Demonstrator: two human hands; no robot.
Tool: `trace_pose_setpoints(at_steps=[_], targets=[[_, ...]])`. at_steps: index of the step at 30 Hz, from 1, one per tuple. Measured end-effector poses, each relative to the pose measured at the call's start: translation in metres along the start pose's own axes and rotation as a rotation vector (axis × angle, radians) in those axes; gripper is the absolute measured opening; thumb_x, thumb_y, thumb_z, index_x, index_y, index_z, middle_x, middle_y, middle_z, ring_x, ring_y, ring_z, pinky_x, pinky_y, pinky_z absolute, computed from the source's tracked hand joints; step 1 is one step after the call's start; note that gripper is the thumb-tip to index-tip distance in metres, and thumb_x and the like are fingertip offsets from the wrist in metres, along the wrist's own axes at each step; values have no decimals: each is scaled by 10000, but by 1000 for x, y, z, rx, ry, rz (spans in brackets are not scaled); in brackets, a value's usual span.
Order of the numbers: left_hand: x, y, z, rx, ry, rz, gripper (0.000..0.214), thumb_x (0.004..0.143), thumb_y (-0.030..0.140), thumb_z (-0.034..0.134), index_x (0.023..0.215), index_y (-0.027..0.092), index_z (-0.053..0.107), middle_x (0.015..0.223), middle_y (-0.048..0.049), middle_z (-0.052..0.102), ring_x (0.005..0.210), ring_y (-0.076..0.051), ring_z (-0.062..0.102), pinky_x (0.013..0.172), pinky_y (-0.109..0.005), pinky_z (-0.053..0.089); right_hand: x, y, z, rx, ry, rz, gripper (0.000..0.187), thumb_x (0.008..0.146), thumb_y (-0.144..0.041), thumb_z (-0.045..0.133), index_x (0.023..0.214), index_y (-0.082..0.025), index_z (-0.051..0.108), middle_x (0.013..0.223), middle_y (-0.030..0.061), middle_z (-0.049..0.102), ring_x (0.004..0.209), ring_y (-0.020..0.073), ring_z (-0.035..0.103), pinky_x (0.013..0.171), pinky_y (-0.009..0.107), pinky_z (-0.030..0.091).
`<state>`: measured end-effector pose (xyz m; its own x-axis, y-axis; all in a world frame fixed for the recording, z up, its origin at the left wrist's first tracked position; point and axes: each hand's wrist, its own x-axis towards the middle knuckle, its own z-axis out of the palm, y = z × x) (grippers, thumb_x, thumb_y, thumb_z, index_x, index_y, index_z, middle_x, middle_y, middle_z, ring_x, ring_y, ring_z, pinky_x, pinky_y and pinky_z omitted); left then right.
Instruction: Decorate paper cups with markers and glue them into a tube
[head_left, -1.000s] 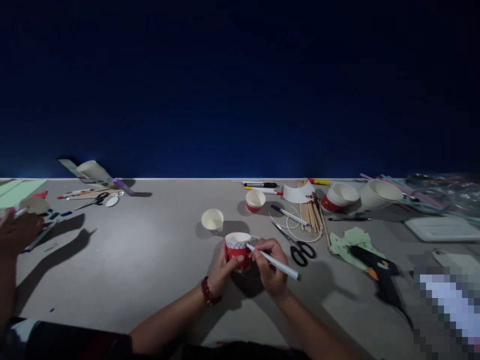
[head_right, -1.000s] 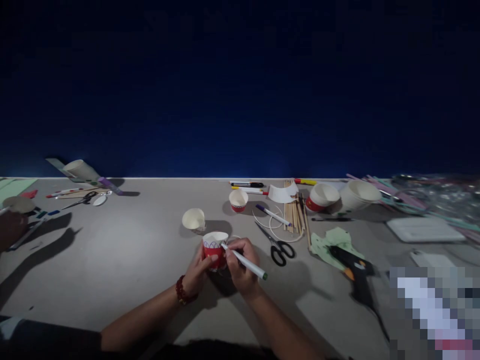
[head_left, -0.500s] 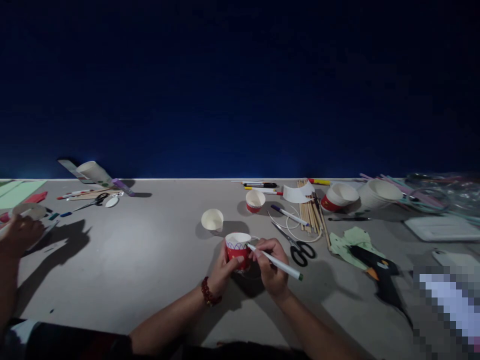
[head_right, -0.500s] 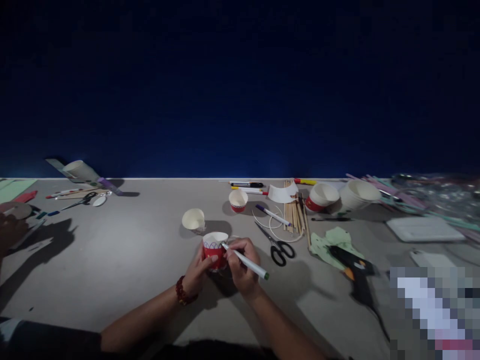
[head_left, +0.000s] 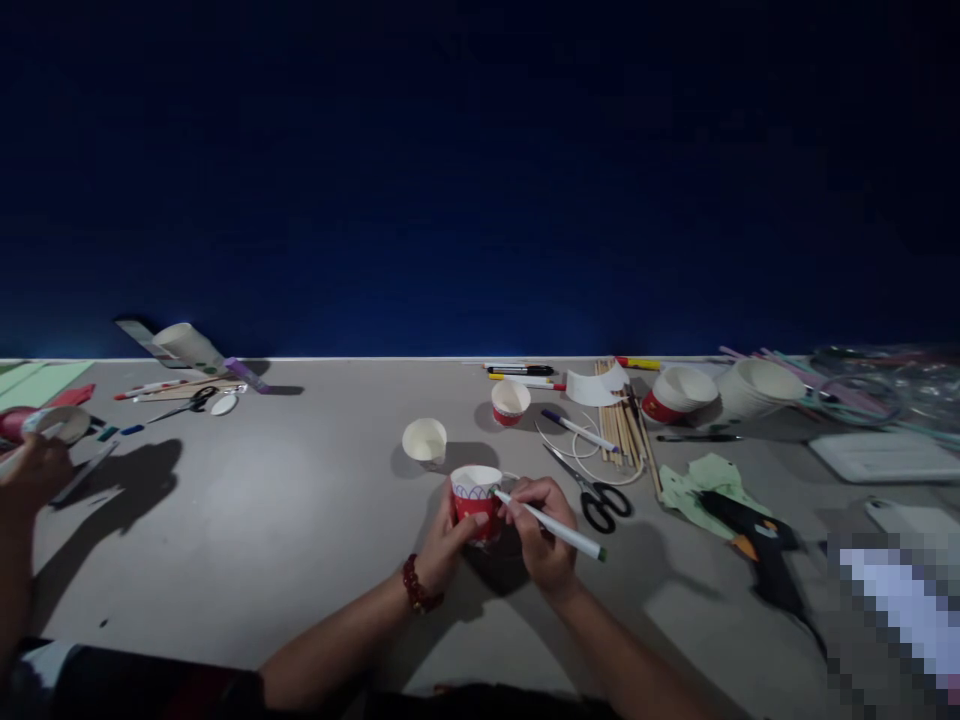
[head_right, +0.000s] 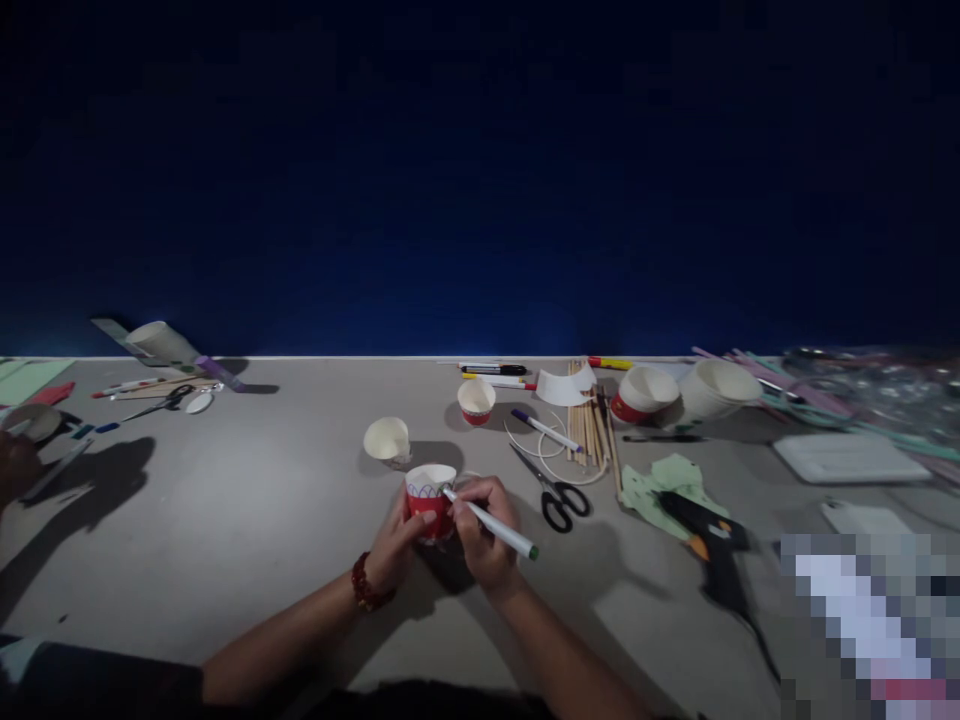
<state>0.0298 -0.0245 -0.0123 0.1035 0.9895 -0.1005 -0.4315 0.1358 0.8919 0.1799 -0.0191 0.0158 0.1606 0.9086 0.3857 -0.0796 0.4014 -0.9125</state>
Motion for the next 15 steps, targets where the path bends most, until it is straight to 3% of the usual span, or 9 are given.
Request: trace_pose_setpoints(at_steps=[15], targets=[[0, 1, 2, -7, -1, -10, 647, 771, 431, 889, 1326, 217, 635, 1179, -70, 726, 1065, -259, 664, 967, -356, 522, 0, 1, -1, -12, -23, -18, 90, 958, -195, 615, 894, -258, 622, 715, -11, 632, 679, 195, 629, 635, 318, 532]])
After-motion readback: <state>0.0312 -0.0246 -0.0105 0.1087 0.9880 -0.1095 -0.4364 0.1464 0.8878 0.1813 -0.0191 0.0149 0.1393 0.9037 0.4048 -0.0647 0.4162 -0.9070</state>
